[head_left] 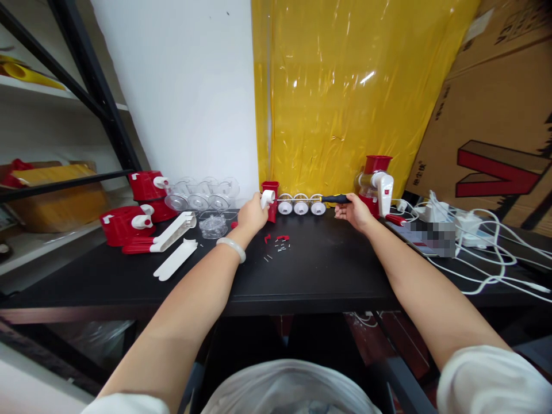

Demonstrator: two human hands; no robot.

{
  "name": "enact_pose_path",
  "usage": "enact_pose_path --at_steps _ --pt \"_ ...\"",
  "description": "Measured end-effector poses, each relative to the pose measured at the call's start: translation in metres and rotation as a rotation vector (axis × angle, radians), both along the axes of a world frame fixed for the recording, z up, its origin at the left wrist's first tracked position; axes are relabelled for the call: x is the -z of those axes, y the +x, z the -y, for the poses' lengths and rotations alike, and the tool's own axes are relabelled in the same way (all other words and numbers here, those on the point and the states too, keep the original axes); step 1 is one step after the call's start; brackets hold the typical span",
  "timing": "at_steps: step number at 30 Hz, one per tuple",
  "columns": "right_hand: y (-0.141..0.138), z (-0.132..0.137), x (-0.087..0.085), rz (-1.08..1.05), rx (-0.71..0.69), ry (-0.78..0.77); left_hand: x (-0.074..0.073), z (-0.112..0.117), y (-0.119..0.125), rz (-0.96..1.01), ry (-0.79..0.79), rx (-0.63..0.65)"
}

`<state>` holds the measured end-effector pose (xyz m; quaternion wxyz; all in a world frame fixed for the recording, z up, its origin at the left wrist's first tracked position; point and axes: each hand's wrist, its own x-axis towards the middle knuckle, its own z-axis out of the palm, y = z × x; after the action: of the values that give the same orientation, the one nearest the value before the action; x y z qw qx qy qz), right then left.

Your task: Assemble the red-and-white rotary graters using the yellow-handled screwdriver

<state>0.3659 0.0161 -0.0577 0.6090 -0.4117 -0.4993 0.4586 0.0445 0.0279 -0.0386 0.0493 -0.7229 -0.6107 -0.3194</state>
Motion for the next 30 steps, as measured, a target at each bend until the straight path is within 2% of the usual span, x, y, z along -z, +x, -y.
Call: enact_pose_path --at_steps 7,17,21,25,30 --pt "0.0004 -0.0045 0.0039 0.023 0.037 -0.005 0.0004 0.0 -0.0003 -0.004 0.001 -0.005" --pt "0.0037 -0.0067 0.0073 0.123 0.082 0.068 0.0014 -0.0018 -0.0006 -0.003 0.009 0.002" --pt "0.0052 -0.0081 0.0083 0.182 0.154 0.084 0.0014 -0.0018 -0.0007 0.0 0.013 0.003" --pt "0.0063 -0.0101 0.0087 0.189 0.238 0.029 -0.0014 0.0028 0.0009 -0.009 -0.003 0.014" --pt "0.0031 -0.0079 0.0046 0.127 0.238 -0.1 -0.0035 0.0065 0.0024 -0.018 -0.006 0.013"
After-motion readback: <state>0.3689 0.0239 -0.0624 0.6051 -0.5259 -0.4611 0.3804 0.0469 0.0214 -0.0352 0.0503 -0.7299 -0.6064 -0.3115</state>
